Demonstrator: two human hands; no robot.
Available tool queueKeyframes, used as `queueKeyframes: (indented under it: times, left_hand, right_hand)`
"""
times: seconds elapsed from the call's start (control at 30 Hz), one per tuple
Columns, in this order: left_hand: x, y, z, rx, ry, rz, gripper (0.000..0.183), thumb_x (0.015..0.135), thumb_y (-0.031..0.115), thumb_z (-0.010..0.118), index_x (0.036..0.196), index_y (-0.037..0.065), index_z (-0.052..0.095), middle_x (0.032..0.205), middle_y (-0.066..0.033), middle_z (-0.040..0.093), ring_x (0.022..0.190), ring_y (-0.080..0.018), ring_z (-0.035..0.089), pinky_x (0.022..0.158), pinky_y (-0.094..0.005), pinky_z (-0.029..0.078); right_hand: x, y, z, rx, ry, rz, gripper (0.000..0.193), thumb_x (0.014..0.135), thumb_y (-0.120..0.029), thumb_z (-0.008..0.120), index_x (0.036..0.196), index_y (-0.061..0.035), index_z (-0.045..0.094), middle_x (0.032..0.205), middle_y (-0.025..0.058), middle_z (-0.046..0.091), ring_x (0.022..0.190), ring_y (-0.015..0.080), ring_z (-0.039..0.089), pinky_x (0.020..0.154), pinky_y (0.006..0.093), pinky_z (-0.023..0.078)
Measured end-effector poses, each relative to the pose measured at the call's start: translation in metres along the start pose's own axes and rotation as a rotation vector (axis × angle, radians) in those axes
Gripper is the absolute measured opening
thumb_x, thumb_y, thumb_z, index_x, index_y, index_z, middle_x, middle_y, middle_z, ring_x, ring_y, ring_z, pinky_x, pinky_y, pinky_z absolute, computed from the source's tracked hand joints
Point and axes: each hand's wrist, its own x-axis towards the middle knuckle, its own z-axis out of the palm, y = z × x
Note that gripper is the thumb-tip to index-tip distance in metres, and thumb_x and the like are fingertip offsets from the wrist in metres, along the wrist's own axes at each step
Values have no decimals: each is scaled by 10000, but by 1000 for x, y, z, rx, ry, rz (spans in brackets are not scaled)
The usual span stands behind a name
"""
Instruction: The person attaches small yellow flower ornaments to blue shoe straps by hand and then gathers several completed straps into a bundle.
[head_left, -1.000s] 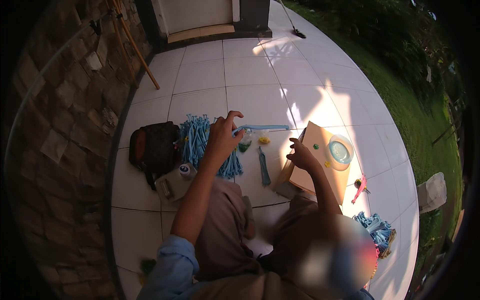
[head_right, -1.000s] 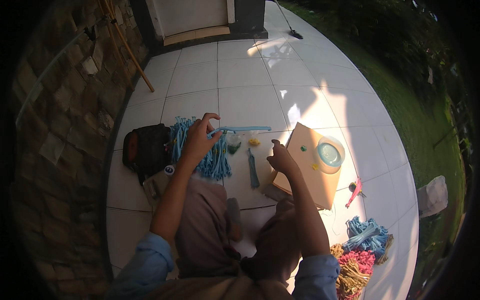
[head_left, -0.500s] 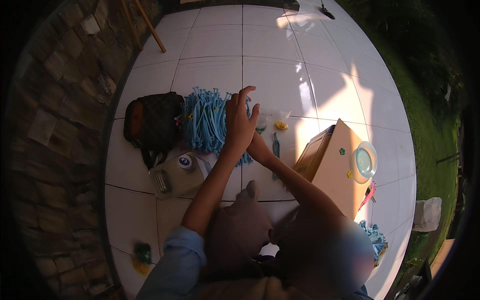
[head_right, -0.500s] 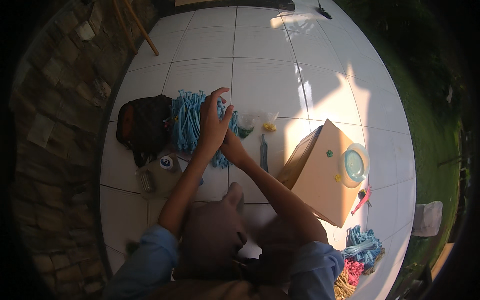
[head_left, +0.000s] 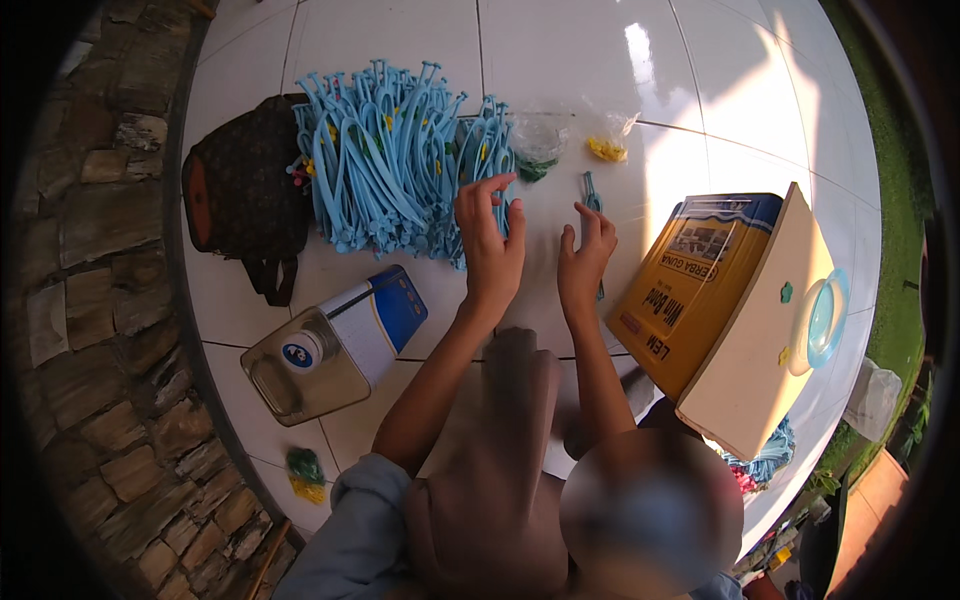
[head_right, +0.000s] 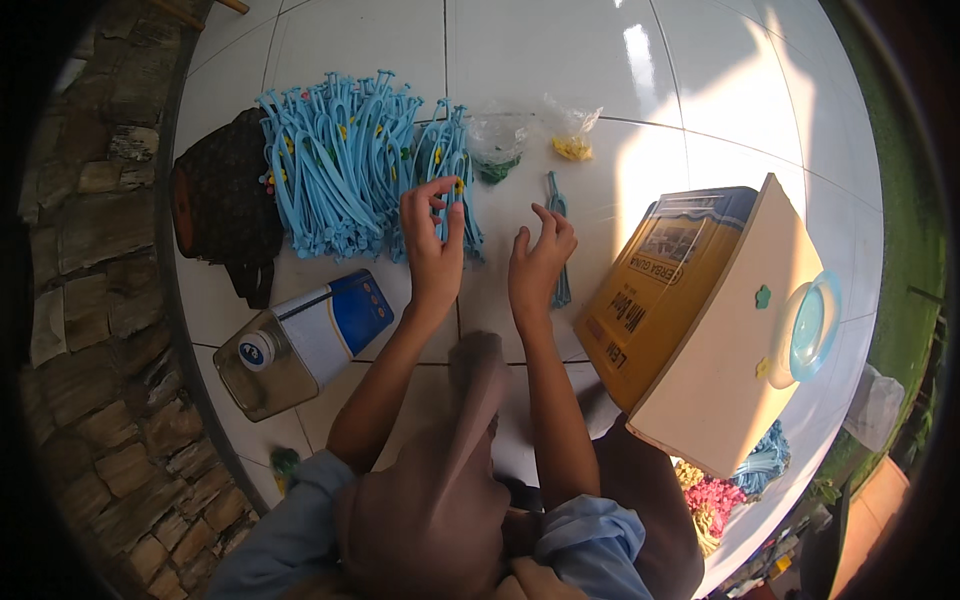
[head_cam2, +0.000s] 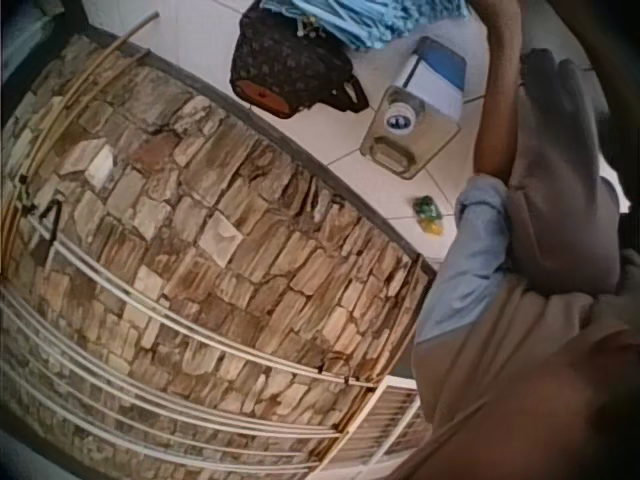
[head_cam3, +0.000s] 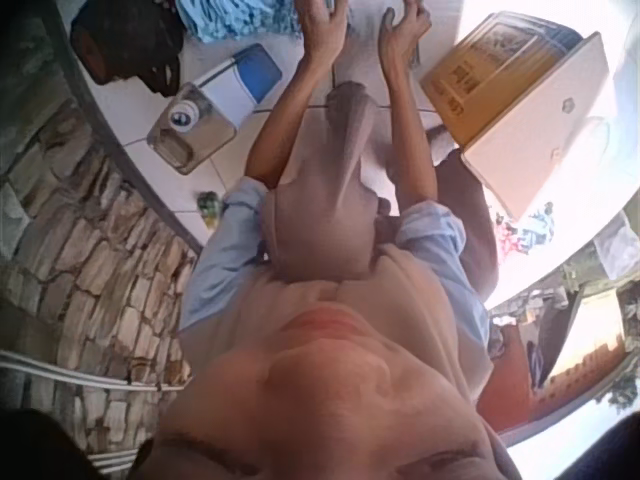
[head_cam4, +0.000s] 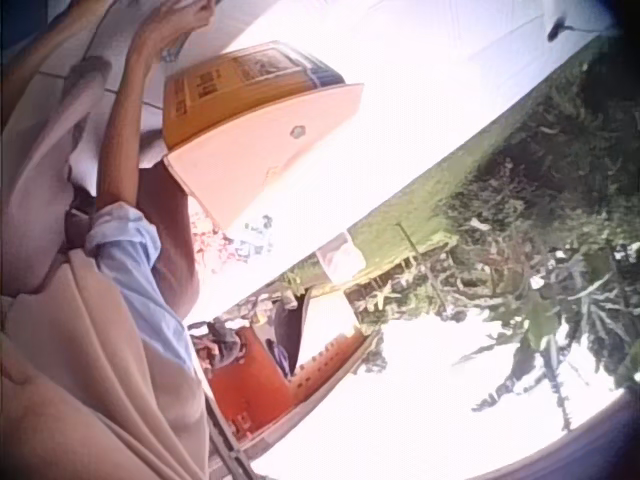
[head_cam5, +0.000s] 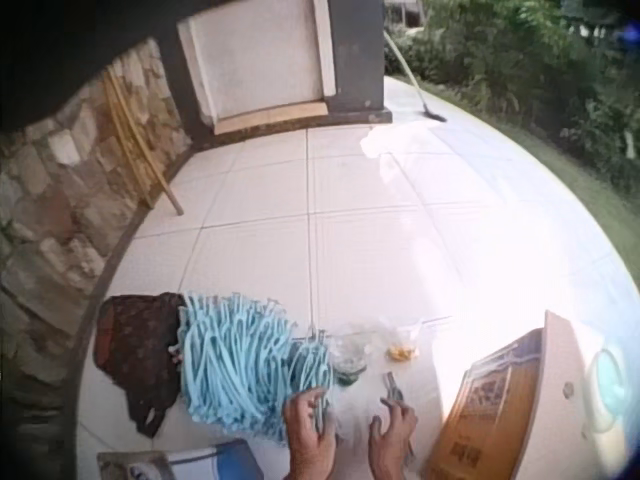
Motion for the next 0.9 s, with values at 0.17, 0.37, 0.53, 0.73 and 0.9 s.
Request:
queueKeyframes:
  times: [0.17,0.37,0.53,0.73,0.9]
  left_hand:
    - [-32,-27,93,-260,-305,-136,274,850,97,519,1111,24,482,1019,-111,493,907,-215,517,774,-302,432]
    - [-65,-50,115,-489,-376,-537,376,850,99,538,1203,6,446,1020,-83,492,853,-147,529,702,-249,452]
    - [-31,38,54,-663,-365,-437,353,845,99,569,1172,-3,483,922,-33,506,796,-98,518,677,-224,430]
    - [-8,176,-22,-1063,-348,-173,302,848,116,584,1120,6,509,911,-23,564,824,-79,535,704,-207,433]
    - [-24,284,-78,-1280,-491,8,261,842,128,592,1060,0,531,896,-29,564,833,-83,543,758,-230,432]
  right_hand:
    - [-24,60,3,-157,169,293,473,764,-79,626,1184,-7,419,1051,194,416,987,334,418,866,415,356]
    - [-32,32,-13,151,22,367,311,749,-7,609,1038,15,499,894,128,497,832,246,492,729,339,415]
    - [-30,-11,-56,344,175,137,256,736,7,609,982,-18,538,851,70,524,693,148,498,571,274,421]
    - [-35,-117,-164,536,323,-116,341,746,-35,602,1051,1,455,906,94,524,774,174,536,621,274,449]
    - [-74,-186,-266,631,429,-356,419,774,-56,594,1093,11,332,963,130,496,836,181,537,664,276,468]
